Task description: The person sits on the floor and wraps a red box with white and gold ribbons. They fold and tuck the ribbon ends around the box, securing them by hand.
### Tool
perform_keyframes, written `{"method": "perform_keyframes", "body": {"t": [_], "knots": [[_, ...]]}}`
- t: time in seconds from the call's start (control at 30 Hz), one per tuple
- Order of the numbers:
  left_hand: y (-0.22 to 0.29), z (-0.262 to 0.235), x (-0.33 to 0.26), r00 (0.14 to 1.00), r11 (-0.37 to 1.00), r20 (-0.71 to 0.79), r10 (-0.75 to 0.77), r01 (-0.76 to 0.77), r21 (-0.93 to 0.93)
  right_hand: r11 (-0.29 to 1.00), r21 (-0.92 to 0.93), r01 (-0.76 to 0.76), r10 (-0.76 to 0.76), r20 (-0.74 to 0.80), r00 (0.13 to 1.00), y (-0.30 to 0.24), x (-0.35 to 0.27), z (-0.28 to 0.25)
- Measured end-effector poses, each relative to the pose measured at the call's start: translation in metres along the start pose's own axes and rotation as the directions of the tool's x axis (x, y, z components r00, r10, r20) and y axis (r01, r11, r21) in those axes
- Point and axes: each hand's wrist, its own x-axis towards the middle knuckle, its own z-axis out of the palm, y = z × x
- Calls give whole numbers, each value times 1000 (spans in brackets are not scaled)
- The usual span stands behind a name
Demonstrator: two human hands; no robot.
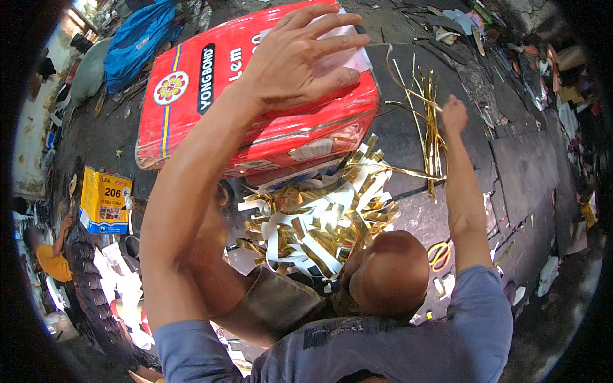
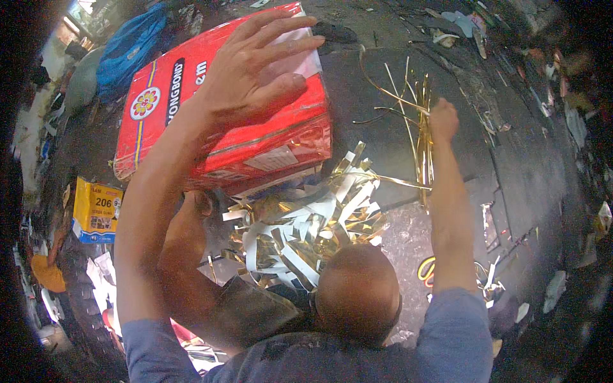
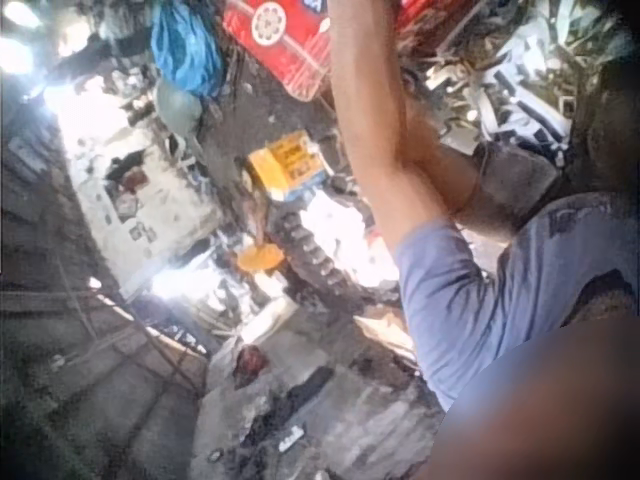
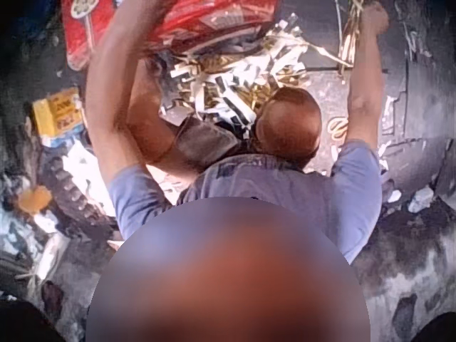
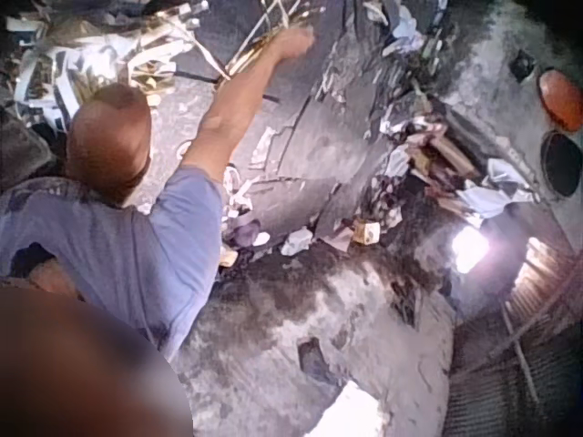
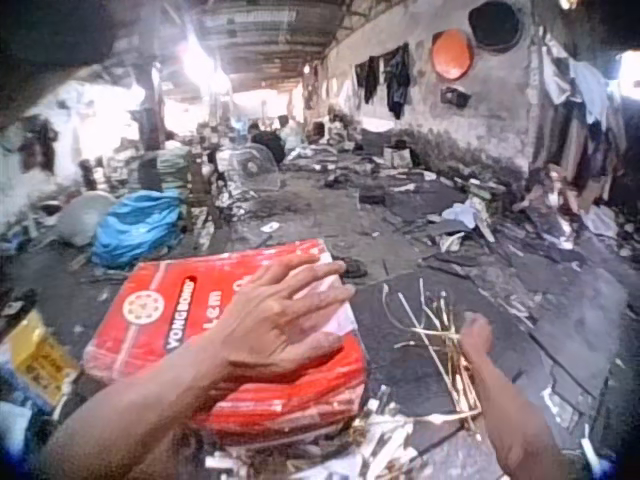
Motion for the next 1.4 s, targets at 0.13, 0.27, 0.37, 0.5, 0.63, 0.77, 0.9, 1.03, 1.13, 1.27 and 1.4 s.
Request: {"method": "perform_keyframes", "body": {"t": [0.13,0.27,0.37,0.5,0.63,0.77,0.9,1.03,1.13,1.27,1.4], "knots": [[1,-3,6,997,998,63,-52,54,-16,986,-152,-62,-15,-462,887,-31,-53,-20],[6,-3,14,999,996,41,-8,12,-93,740,466,485,-614,174,770,-47,-176,-10],[12,2,12,1000,997,14,14,-13,-72,775,495,393,-630,649,426,-65,-275,23],[83,-10,-2,991,986,-2,133,-132,-102,586,451,673,-807,396,438,-76,-316,31],[127,-4,-54,923,946,293,250,-169,-276,667,495,557,-647,755,105,-101,-282,-29],[150,-12,-63,840,795,503,-201,440,-417,574,682,454,-689,701,-183,-154,-212,-161],[142,-38,-52,513,127,842,-165,858,-498,198,960,199,-963,229,-145,-197,-142,-263],[126,-105,-62,431,-191,801,-417,820,-540,494,856,-152,-864,503,21,-215,-66,-342],[85,-157,-79,459,-23,563,-687,761,-648,490,869,-66,-869,493,44,-221,-34,-332],[11,-219,-119,411,280,317,-855,879,-386,516,856,-4,-851,513,108,-251,-29,-271],[-26,-223,-115,408,375,42,-912,787,490,481,761,435,-876,428,220,-290,-47,-239]]}}
